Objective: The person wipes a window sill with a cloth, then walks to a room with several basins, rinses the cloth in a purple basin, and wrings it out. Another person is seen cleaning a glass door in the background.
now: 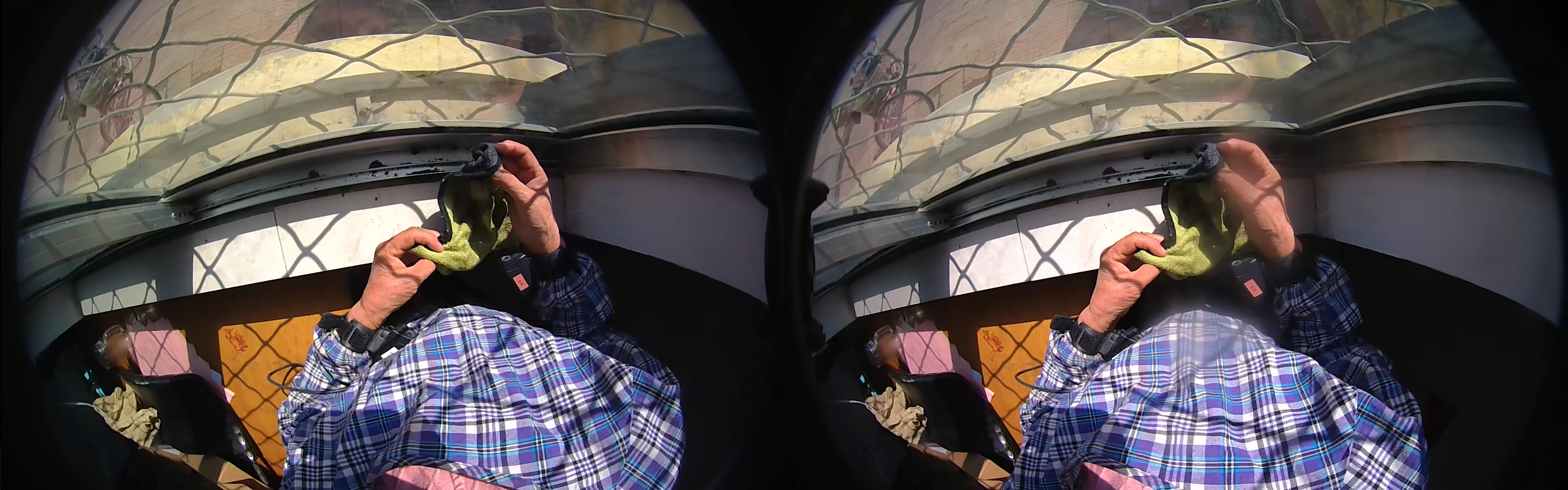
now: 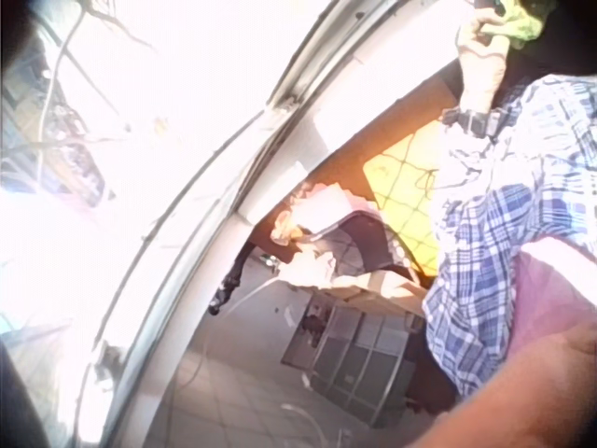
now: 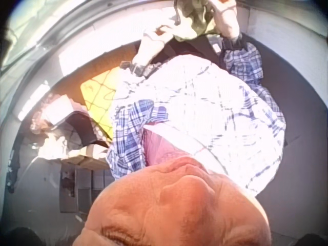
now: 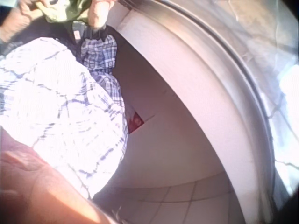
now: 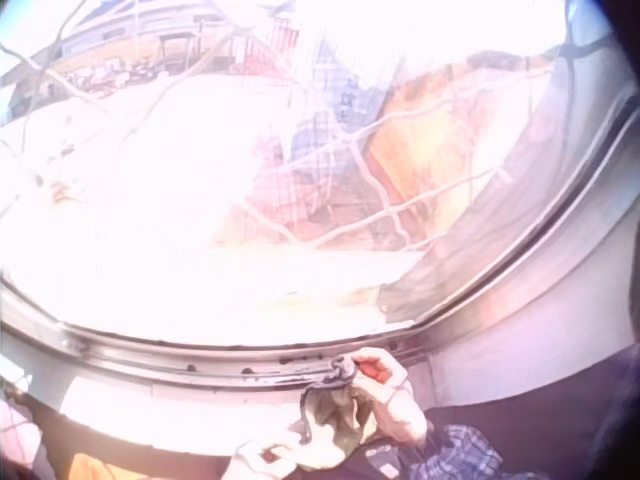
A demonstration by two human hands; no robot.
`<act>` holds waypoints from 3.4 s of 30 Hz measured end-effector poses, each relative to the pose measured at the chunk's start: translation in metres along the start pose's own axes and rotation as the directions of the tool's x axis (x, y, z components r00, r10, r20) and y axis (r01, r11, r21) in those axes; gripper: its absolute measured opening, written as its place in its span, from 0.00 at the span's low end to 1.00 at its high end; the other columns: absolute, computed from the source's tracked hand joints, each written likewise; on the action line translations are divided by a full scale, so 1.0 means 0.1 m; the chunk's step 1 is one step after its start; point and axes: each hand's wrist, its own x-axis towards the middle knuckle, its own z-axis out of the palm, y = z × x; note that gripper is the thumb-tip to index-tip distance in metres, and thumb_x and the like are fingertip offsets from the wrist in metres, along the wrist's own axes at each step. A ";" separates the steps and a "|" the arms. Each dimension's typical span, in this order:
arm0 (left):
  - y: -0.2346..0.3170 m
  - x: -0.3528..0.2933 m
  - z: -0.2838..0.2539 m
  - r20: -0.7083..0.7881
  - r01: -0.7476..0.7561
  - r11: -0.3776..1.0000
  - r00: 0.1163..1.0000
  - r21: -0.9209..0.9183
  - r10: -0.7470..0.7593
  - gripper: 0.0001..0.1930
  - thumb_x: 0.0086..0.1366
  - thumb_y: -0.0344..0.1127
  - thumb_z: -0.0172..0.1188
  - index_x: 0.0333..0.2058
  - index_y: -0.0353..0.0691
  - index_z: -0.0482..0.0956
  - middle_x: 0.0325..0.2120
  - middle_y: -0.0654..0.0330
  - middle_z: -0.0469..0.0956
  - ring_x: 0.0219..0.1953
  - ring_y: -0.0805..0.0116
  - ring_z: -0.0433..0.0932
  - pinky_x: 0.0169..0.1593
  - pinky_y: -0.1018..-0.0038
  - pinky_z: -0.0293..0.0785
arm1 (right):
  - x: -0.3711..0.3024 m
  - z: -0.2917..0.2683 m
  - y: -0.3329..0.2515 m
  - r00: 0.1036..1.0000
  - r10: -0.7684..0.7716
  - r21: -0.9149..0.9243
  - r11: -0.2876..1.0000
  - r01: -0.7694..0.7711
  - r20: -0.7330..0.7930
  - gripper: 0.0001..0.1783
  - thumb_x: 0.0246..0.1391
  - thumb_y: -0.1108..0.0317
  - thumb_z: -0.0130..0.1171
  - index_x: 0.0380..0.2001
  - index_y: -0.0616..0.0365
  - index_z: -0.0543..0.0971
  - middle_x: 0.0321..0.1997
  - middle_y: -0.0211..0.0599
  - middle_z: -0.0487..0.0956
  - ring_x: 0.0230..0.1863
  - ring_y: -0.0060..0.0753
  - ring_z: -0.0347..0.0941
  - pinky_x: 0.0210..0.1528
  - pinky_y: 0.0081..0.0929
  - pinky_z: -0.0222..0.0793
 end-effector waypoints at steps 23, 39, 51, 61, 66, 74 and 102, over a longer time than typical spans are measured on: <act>0.61 0.21 0.77 0.633 -0.617 0.782 0.640 0.087 0.435 0.11 0.45 0.15 0.58 0.28 0.34 0.74 0.43 0.53 0.76 0.41 0.56 0.76 0.43 0.69 0.72 | -0.88 -0.63 0.36 0.996 -0.082 -0.374 0.923 0.092 0.044 0.20 0.59 0.72 0.47 0.55 0.62 0.64 0.53 0.41 0.71 0.54 0.32 0.68 0.56 0.27 0.64; 0.16 0.19 0.67 0.496 -0.061 0.985 0.868 0.161 -0.027 0.35 0.51 0.19 0.52 0.61 0.44 0.60 0.56 0.59 0.65 0.55 0.65 0.68 0.61 0.69 0.63 | -0.82 -1.47 0.17 0.915 -0.399 -0.861 0.484 0.157 -0.058 0.21 0.53 0.64 0.55 0.50 0.61 0.70 0.51 0.44 0.71 0.54 0.41 0.67 0.54 0.36 0.67; -0.06 -0.21 -0.58 -0.323 -0.231 0.710 0.768 0.665 0.553 0.21 0.54 0.17 0.54 0.48 0.37 0.74 0.41 0.56 0.77 0.43 0.65 0.77 0.49 0.74 0.74 | -0.12 -0.84 0.18 0.954 -0.298 -0.978 -0.203 -0.043 0.020 0.19 0.41 0.53 0.66 0.23 0.59 0.76 0.26 0.45 0.76 0.30 0.48 0.73 0.32 0.40 0.70; -0.26 -0.17 -1.30 -0.332 0.087 0.335 0.501 0.938 0.799 0.19 0.54 0.24 0.56 0.46 0.41 0.75 0.40 0.58 0.78 0.47 0.56 0.74 0.52 0.64 0.67 | 0.12 -0.21 -0.01 0.939 -0.200 -0.960 -0.058 0.273 0.279 0.09 0.42 0.65 0.57 0.18 0.59 0.78 0.20 0.45 0.77 0.25 0.48 0.75 0.32 0.38 0.71; -0.24 -0.17 -1.30 -0.295 0.098 0.286 0.500 0.953 0.814 0.18 0.55 0.25 0.54 0.46 0.42 0.75 0.40 0.59 0.78 0.47 0.57 0.74 0.51 0.64 0.67 | 0.17 0.36 0.20 0.903 -0.258 -0.915 0.130 0.383 0.342 0.10 0.33 0.67 0.65 0.21 0.61 0.78 0.20 0.44 0.75 0.26 0.47 0.74 0.29 0.35 0.70; -0.19 -0.20 -1.30 -0.256 0.081 0.250 0.506 0.965 0.824 0.16 0.55 0.22 0.52 0.43 0.39 0.77 0.40 0.58 0.78 0.46 0.56 0.75 0.51 0.65 0.68 | 0.29 0.92 0.39 0.777 -0.248 -0.744 0.229 0.627 0.579 0.08 0.36 0.71 0.63 0.22 0.59 0.75 0.20 0.43 0.74 0.26 0.49 0.73 0.29 0.39 0.70; -0.21 -0.17 -1.30 -0.232 0.082 0.220 0.474 0.972 0.849 0.17 0.53 0.22 0.51 0.42 0.40 0.78 0.39 0.59 0.79 0.46 0.57 0.75 0.49 0.65 0.69 | 0.36 0.60 0.20 0.780 -0.135 -0.789 -0.035 0.613 0.611 0.08 0.37 0.70 0.61 0.23 0.59 0.74 0.25 0.40 0.75 0.32 0.44 0.73 0.39 0.36 0.68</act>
